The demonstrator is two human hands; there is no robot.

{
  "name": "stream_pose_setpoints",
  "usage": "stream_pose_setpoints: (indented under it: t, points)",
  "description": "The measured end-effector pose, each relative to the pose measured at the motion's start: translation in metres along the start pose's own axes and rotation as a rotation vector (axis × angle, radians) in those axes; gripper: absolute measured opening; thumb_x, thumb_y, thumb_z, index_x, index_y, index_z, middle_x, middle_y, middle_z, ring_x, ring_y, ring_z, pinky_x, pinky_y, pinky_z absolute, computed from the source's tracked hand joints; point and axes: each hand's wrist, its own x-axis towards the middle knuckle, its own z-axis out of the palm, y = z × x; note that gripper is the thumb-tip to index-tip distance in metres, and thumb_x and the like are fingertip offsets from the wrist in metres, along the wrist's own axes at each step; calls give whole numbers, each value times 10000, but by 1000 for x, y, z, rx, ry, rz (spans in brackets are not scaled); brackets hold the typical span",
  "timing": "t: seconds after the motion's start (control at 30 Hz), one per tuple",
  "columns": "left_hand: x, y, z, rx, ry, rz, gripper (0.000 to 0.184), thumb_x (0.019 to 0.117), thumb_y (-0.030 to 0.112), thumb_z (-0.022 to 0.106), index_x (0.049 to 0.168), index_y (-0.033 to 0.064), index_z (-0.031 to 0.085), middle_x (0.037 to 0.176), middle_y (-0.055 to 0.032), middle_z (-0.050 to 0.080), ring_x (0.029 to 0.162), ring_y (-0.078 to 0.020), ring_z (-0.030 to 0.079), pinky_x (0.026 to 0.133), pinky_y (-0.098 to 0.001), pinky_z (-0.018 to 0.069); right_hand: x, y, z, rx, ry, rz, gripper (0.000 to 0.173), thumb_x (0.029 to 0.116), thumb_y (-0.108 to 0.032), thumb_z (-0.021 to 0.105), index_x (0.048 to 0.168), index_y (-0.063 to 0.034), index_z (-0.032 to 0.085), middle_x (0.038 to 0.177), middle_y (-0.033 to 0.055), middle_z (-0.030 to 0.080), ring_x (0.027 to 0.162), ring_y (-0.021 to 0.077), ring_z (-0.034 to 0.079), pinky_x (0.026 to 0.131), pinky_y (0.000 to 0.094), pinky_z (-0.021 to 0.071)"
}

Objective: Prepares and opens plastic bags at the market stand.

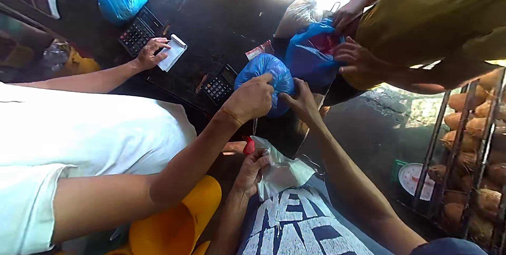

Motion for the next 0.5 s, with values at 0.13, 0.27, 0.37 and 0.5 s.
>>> stream_pose_setpoints:
  t: [0.13,0.27,0.37,0.5]
  points:
    - [-4,-3,14,9,100,0,185,958,-94,494,990,24,632,788,-8,663,700,-51,646,676,-211,571,3,-3,3,-57,13,-30,749,871,-515,747,1442,-93,505,1365,200,539,1143,322,611,899,548,534]
    - [3,-23,8,-36,87,28,100,936,-45,588,947,40,639,769,-17,665,674,-59,646,645,-219,571,4,-4,5,-99,15,-82,733,852,-527,772,1399,-93,550,1352,176,549,1095,310,634,853,540,561]
    - [20,-61,-27,-92,28,90,279,772,233,896,921,83,715,779,-40,704,662,-85,674,625,-247,589,4,-2,4,-119,-19,-148,662,869,-482,776,1378,-102,589,1349,164,569,1063,309,658,833,537,580]
    - [22,-48,-6,131,140,185,279,845,237,730,1015,53,607,753,7,648,634,-53,623,579,-227,547,-2,-15,1,-194,-52,-215,497,915,-451,724,1275,-112,685,1320,154,622,1085,279,676,855,493,602]
